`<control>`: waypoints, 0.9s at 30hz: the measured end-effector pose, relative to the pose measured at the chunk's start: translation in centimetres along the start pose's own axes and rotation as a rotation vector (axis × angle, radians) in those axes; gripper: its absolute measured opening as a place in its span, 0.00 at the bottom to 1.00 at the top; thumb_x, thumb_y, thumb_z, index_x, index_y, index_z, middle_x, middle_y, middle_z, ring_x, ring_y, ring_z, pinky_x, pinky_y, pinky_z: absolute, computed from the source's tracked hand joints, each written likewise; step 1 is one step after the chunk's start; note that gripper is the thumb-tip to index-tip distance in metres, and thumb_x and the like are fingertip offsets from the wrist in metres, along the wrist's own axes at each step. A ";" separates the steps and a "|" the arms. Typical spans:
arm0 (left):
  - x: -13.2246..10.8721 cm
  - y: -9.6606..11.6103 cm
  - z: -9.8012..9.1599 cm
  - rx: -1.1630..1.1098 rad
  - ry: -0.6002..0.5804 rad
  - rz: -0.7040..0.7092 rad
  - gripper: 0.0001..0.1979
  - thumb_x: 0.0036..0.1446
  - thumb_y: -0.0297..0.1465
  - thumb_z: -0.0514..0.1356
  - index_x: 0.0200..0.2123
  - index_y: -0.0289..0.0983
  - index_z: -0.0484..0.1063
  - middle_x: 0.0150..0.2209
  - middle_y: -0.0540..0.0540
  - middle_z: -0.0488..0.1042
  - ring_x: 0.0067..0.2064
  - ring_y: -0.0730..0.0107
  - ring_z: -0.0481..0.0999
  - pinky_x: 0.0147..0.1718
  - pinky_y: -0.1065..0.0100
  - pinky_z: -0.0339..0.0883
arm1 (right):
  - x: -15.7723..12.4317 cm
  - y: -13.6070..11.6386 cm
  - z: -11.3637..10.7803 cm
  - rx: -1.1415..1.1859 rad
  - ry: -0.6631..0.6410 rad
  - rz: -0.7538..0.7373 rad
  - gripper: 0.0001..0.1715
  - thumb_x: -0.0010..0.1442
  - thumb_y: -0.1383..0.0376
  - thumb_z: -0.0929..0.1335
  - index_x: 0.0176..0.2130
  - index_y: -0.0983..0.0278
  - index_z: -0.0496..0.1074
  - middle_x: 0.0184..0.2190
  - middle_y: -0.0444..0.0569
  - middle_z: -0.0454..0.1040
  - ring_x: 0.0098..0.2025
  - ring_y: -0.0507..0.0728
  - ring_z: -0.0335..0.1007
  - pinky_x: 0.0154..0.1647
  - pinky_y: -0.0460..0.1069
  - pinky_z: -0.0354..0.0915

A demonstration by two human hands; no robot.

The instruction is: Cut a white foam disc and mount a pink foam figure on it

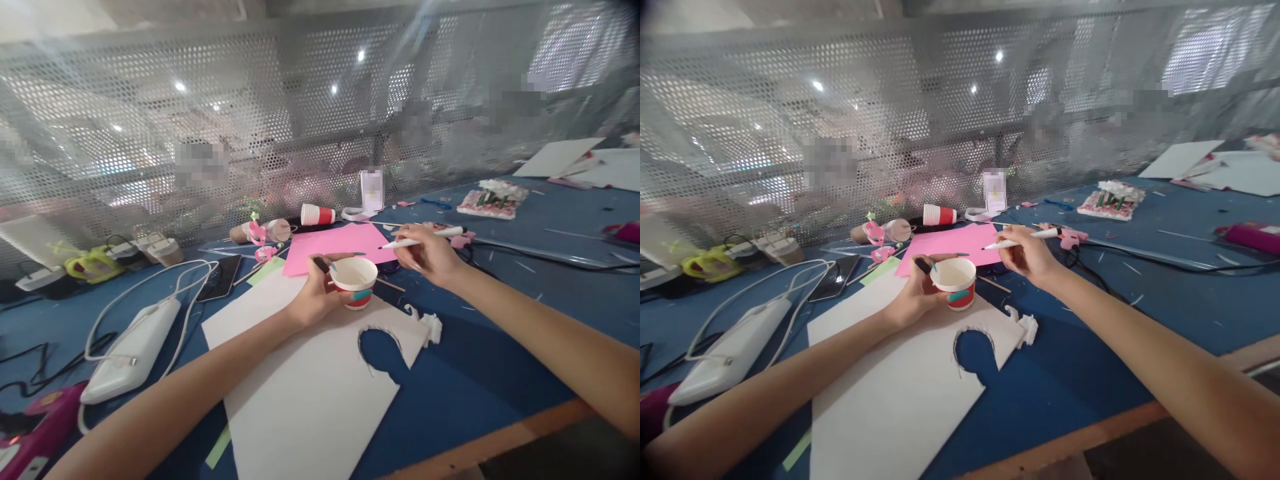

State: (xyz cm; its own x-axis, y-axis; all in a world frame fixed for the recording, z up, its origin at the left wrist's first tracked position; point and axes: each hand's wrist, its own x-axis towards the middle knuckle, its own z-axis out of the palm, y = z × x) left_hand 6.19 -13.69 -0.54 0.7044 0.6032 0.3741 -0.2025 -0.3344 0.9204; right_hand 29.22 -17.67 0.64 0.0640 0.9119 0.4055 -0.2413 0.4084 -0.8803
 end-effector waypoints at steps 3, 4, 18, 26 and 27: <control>0.1 0.1 0.0 0.017 0.011 0.002 0.29 0.45 0.32 0.69 0.45 0.39 0.55 0.57 0.36 0.63 0.54 0.56 0.69 0.50 0.53 0.65 | -0.1 -0.3 0.0 0.024 -0.060 0.003 0.11 0.53 0.60 0.68 0.24 0.62 0.66 0.08 0.39 0.61 0.09 0.47 0.50 0.11 0.45 0.44; 0.1 0.1 0.0 0.015 0.004 0.003 0.28 0.45 0.33 0.69 0.44 0.39 0.55 0.57 0.36 0.63 0.54 0.56 0.69 0.50 0.53 0.65 | -0.1 -0.4 -0.1 0.032 -0.065 0.009 0.10 0.53 0.59 0.68 0.25 0.63 0.68 0.08 0.39 0.62 0.09 0.48 0.51 0.11 0.45 0.45; 0.2 -0.9 -1.5 0.247 -0.007 -0.057 0.25 0.49 0.37 0.65 0.39 0.41 0.48 0.40 0.48 0.54 0.46 0.65 0.62 0.45 0.59 0.63 | 0.6 -1.9 -1.5 0.197 0.000 -0.006 0.12 0.52 0.58 0.64 0.24 0.62 0.69 0.08 0.39 0.58 0.11 0.48 0.46 0.13 0.45 0.44; 0.4 -1.3 -1.9 0.317 -0.070 -0.013 0.25 0.51 0.39 0.63 0.38 0.41 0.46 0.39 0.49 0.50 0.42 0.69 0.60 0.41 0.63 0.63 | 0.2 -1.6 -0.4 0.312 -0.032 0.041 0.11 0.52 0.61 0.64 0.23 0.63 0.70 0.08 0.41 0.59 0.11 0.47 0.47 0.13 0.44 0.43; 0.5 -1.4 -1.9 0.328 -0.068 -0.005 0.25 0.51 0.39 0.63 0.38 0.41 0.46 0.39 0.49 0.50 0.42 0.68 0.59 0.41 0.63 0.63 | 0.2 -1.5 -0.3 0.317 -0.042 0.039 0.11 0.52 0.61 0.64 0.23 0.63 0.71 0.08 0.41 0.59 0.11 0.47 0.47 0.13 0.44 0.43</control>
State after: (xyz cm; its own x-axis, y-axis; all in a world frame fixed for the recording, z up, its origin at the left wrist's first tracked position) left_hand 5.48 -11.56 -1.41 0.7508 0.5597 0.3509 0.0237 -0.5536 0.8324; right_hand 29.88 -18.11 2.01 0.0103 0.9213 0.3886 -0.5328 0.3339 -0.7776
